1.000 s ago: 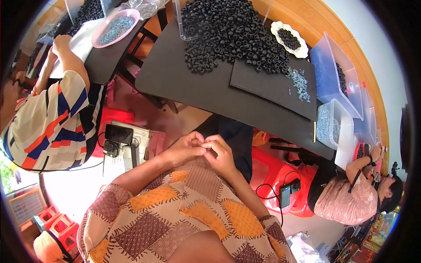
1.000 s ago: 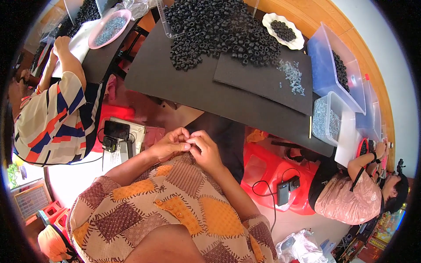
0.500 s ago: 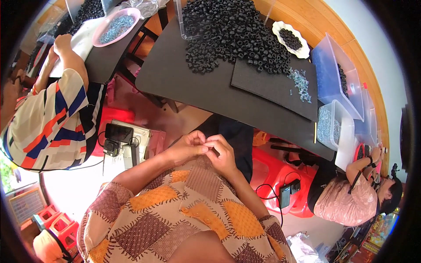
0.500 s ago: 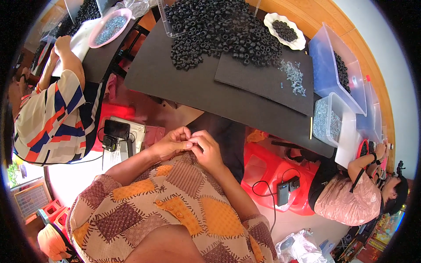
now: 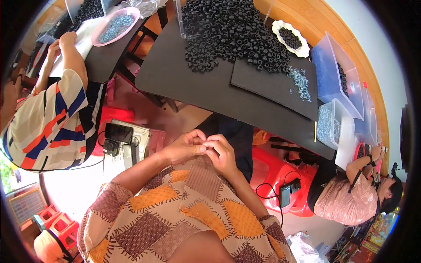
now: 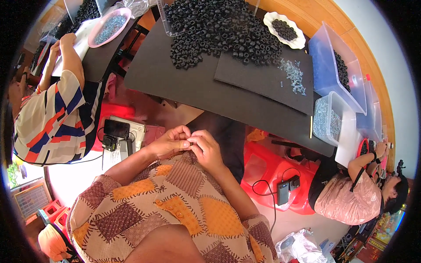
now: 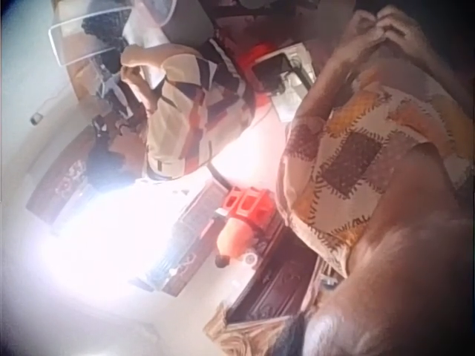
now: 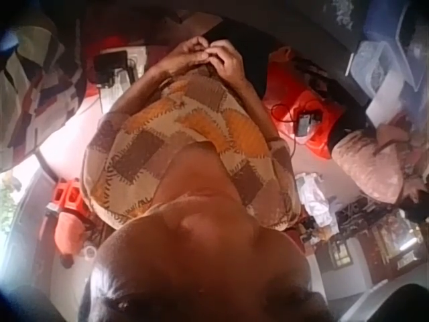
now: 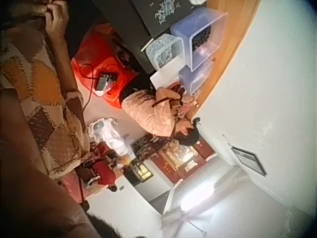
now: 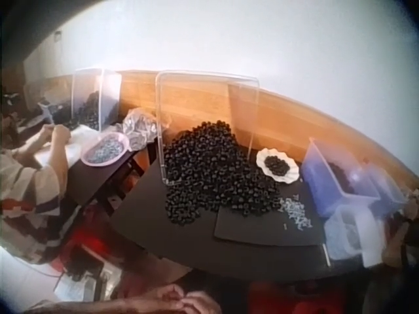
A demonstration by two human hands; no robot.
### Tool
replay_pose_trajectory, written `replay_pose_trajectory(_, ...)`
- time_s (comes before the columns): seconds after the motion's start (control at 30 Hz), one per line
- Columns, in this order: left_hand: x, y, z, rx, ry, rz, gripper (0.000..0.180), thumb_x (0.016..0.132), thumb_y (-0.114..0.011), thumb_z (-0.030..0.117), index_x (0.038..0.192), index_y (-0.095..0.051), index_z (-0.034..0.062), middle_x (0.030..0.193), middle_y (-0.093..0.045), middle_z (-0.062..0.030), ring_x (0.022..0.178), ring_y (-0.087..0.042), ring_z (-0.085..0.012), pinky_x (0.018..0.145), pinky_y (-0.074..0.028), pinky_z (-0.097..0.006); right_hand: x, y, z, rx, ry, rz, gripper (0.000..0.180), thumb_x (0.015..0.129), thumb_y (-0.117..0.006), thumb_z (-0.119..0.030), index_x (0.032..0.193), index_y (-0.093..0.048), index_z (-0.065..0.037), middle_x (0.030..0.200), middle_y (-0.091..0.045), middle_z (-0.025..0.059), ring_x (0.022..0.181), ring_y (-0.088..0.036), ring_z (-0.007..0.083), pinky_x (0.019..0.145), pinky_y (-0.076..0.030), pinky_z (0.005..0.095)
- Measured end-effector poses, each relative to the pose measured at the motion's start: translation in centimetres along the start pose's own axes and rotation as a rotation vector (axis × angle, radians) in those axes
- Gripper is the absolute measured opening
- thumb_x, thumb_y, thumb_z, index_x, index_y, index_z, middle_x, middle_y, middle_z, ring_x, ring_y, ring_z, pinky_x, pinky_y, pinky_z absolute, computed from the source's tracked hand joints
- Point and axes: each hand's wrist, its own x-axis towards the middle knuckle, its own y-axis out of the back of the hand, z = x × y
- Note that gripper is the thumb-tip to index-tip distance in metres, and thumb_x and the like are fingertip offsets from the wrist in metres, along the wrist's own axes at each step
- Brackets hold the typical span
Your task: The person assembles small components by picking up black rubber pieces and small pins from the table and inserting the pins into the rubber pieces by hand.
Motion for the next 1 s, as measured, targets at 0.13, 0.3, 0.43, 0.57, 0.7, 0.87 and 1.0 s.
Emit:
replay_pose_trajectory(0.13,0.3,0.6,-0.5,-0.015,-0.035,-0.054,0.023,0.091,-0.069,0.007,0.105,-0.051,0.0084,0.101,-0.061,-0.0029,0.096,-0.059,-0.0109,0.085,-0.05,-0.026,0.2,0.4,-0.6,0.051,0.006,0.0,0.02,0.075,-0.071,-0.001,0.094,-0.064,-0.003,0.095,-0.062,0.0106,0.085,-0.062,0.0285,0.073,-0.051,0.0368)
replay_pose_trajectory(0.3,1.4,0.2,-0.6,0.015,-0.019,-0.03,0.022,0.089,-0.071,0.009,0.101,-0.052,0.0088,0.098,-0.061,-0.002,0.094,-0.059,-0.0104,0.085,-0.05,-0.025,0.0,0.9,-0.1,0.02,-0.011,0.044,0.018,0.076,-0.071,0.001,0.094,-0.067,-0.003,0.097,-0.064,0.0113,0.086,-0.064,0.0261,0.074,-0.052,0.0335)
replay_pose_trajectory(0.43,1.0,-1.4,0.6,0.128,-0.038,-0.031,0.019,0.092,-0.068,0.012,0.101,-0.052,0.0094,0.096,-0.06,0.0008,0.093,-0.056,-0.0064,0.084,-0.047,-0.023,0.0,1.5,-0.6,0.007,-0.017,0.058,0.019,0.076,-0.072,0.0,0.094,-0.067,-0.003,0.098,-0.064,0.0114,0.086,-0.064,0.0259,0.073,-0.052,0.033)
replay_pose_trajectory(0.57,0.4,-2.0,1.3,0.195,-0.071,0.019,0.019,0.093,-0.067,0.013,0.103,-0.052,0.0087,0.098,-0.063,-0.0007,0.093,-0.057,-0.0064,0.083,-0.047,-0.023,0.1,1.1,-0.7,-0.001,-0.023,0.058,0.019,0.076,-0.073,0.0,0.094,-0.066,-0.003,0.097,-0.063,0.0113,0.086,-0.064,0.0259,0.073,-0.052,0.033)
replay_pose_trajectory(0.7,0.7,-0.6,0.2,0.131,-0.048,0.002,0.017,0.093,-0.067,0.01,0.102,-0.052,0.0078,0.101,-0.063,-0.0029,0.095,-0.059,-0.0088,0.085,-0.049,-0.025,0.0,0.9,-0.4,0.005,-0.023,0.026,0.019,0.077,-0.072,0.0,0.094,-0.065,-0.003,0.097,-0.063,0.0112,0.085,-0.064,0.0258,0.073,-0.052,0.033)
replay_pose_trajectory(0.87,1.5,-1.1,0.6,0.137,-0.052,-0.015,0.021,0.091,-0.07,0.016,0.097,-0.051,0.0096,0.093,-0.061,0.0008,0.087,-0.055,-0.0057,0.079,-0.046,-0.022,0.5,1.6,-0.7,0.054,-0.058,0.04,0.019,0.077,-0.072,0.0,0.094,-0.065,-0.004,0.097,-0.063,0.0108,0.086,-0.064,0.0251,0.073,-0.052,0.0328)
replay_pose_trajectory(1.0,1.7,-2.9,2.1,0.177,-0.059,-0.028,0.022,0.089,-0.072,0.016,0.097,-0.052,0.01,0.092,-0.06,0.0018,0.086,-0.055,-0.0058,0.081,-0.046,-0.023,1.0,2.7,-1.8,0.083,-0.04,0.096,0.02,0.076,-0.072,0.001,0.095,-0.065,-0.003,0.098,-0.063,0.0105,0.086,-0.064,0.0246,0.073,-0.052,0.033)
